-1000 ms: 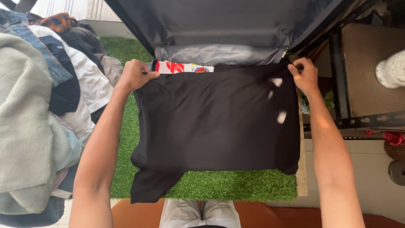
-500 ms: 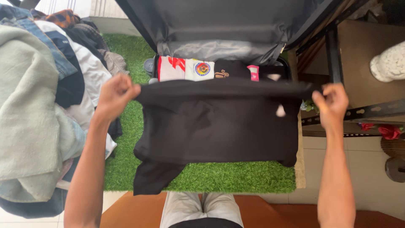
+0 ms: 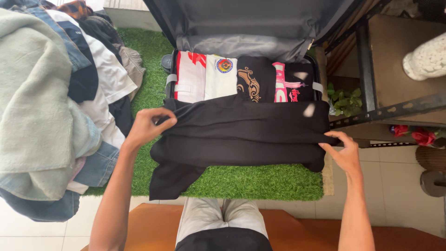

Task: The person folds a black shirt by hand and places it into a suitcase, then takes a white garment from a pile and folds it.

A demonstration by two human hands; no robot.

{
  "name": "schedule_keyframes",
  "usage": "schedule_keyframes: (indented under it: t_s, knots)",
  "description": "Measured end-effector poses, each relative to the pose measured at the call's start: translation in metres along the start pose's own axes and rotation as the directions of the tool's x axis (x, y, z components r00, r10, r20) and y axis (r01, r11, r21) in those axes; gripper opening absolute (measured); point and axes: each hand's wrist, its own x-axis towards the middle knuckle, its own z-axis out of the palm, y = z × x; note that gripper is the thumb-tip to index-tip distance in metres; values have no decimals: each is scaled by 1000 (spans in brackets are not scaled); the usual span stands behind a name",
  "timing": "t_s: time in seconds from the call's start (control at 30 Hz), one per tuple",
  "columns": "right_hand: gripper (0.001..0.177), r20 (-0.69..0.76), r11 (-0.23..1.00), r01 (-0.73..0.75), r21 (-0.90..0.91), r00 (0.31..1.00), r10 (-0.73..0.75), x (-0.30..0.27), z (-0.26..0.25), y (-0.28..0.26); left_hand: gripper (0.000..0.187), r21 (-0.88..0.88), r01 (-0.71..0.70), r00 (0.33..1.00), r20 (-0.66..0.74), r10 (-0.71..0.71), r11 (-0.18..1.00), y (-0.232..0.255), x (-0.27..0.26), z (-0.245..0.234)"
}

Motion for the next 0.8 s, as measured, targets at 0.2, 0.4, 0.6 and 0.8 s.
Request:
schedule_keyframes:
  t_s: [0.2, 0.4, 0.6, 0.8]
  knots:
    - [21, 91, 973, -224, -46, 970, 228, 20, -5, 25, 39, -422, 127, 975, 217, -36, 897, 12, 26, 13]
    - [27, 246, 985, -114, 128, 966, 80, 42, -18, 14, 55, -694, 318, 943, 304, -138, 646, 15, 26, 11]
    - [37, 360, 993, -108, 47, 929, 84, 39, -36, -33, 52, -835, 207, 978, 182, -98, 510, 13, 9, 3]
    - [26, 306, 990, -18, -141, 950, 61, 14, -23, -11, 44, -790, 120, 992, 113, -50, 602, 12, -15, -2]
